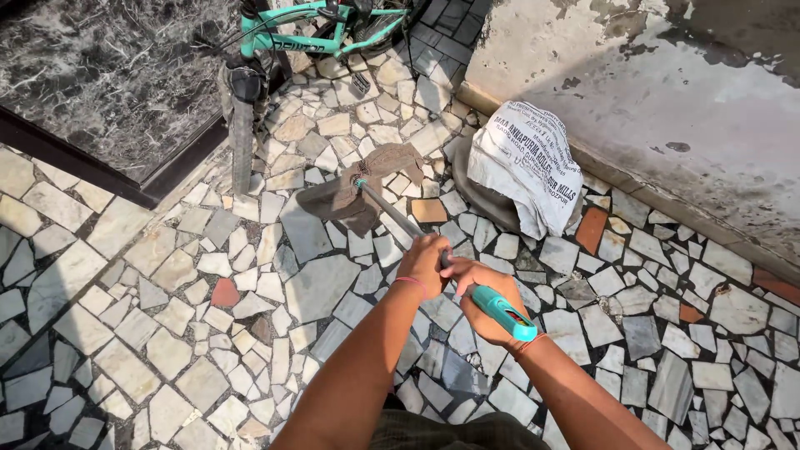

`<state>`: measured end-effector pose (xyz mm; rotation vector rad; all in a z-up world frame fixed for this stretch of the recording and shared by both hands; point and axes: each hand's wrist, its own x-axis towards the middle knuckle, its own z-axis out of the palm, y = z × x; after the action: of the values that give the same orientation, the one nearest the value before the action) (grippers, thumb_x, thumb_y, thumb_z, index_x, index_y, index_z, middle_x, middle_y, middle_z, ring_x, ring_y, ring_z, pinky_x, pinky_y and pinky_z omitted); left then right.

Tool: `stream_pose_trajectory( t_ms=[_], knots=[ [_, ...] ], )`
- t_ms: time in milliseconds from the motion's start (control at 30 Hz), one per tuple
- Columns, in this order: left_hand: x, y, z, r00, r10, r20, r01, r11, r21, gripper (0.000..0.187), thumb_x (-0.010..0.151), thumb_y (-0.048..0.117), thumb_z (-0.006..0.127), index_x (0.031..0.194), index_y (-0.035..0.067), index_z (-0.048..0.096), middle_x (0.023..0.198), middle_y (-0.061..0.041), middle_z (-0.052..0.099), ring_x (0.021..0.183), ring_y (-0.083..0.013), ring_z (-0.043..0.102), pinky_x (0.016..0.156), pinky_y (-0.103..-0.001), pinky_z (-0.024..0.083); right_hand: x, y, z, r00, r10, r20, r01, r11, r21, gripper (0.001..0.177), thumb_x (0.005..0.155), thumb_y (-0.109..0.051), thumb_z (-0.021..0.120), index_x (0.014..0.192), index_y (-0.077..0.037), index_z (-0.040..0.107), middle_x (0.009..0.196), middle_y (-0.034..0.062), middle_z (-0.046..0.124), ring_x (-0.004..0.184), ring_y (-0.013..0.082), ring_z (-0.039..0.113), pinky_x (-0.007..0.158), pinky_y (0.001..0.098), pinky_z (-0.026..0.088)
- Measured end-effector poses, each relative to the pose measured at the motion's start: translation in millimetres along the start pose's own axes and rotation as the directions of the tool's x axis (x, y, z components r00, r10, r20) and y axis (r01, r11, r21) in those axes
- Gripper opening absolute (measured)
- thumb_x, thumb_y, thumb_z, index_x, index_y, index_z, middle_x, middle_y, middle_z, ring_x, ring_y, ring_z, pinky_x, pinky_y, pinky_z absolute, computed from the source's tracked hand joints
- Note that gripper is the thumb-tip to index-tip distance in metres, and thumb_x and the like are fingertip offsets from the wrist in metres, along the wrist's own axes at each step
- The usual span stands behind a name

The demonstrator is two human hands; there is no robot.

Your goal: The recorder uses a mop to clean the tiled floor of a narrow outdoor or semi-outdoor walkway and then moves into a bedroom to mop under a bed.

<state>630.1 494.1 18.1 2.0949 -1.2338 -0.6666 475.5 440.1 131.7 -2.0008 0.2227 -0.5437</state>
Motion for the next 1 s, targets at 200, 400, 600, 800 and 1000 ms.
stream_pose_trajectory(
  t_ms=[200,400,600,800,1000],
  knots=[
    [62,6,-8,0.995,-0.101,-0.004,0.101,0.994,-0.036,0.047,0.077,0.011,0.074,0.119,0.019,0.053,0.14,-0.005,0.051,0.142,-0.0369,0.043,0.112,-0.054,0.039,52,51,-27,0.996,0.092,-0.002,-0.092,0.996,-0.015,0.026,0.065,0.013,0.05,0.083,-0.003,0.061,0.117,0.0168,0.075,0.126,0.0364,0.067,0.106,0.0417,0.051],
    [159,-38,-16,0.988,-0.134,-0.082,0.136,0.991,0.019,0.055,0.075,0.009,0.078,0.122,0.018,0.051,0.149,-0.01,0.042,0.144,-0.0431,0.029,0.111,-0.061,0.029,131,110,-43,0.995,0.058,0.086,-0.061,0.997,0.036,0.026,0.066,0.012,0.05,0.083,-0.003,0.063,0.117,0.0161,0.076,0.129,0.0378,0.065,0.106,0.043,0.051],
    [226,-74,-48,0.934,-0.345,-0.091,0.348,0.937,0.019,0.033,0.083,0.015,0.073,0.109,0.021,0.054,0.15,-0.003,0.051,0.146,-0.0308,0.044,0.114,-0.063,0.034,221,190,-41,0.98,-0.029,0.199,-0.005,0.986,0.166,0.017,0.075,0.008,0.065,0.086,-0.005,0.066,0.119,0.0155,0.075,0.132,0.0373,0.064,0.107,0.0428,0.052],
    [297,-118,-61,0.929,-0.267,-0.258,0.235,0.96,-0.15,0.038,0.073,0.005,0.075,0.102,0.018,0.054,0.155,-0.013,0.045,0.145,-0.0405,0.039,0.11,-0.045,0.044,307,205,-56,0.973,-0.111,0.202,0.064,0.972,0.225,0.018,0.07,0.006,0.063,0.085,-0.003,0.063,0.117,0.0152,0.073,0.129,0.0346,0.065,0.112,0.0439,0.052],
    [358,-155,-121,0.954,-0.231,-0.191,0.221,0.973,-0.072,0.048,0.065,0.007,0.08,0.105,0.018,0.055,0.153,-0.017,0.042,0.148,-0.0378,0.034,0.109,-0.051,0.037,376,241,-33,0.983,-0.085,0.161,0.025,0.939,0.343,0.015,0.073,0.008,0.062,0.084,-0.003,0.059,0.107,0.0131,0.068,0.123,0.0336,0.064,0.107,0.0401,0.05]
  ],
)
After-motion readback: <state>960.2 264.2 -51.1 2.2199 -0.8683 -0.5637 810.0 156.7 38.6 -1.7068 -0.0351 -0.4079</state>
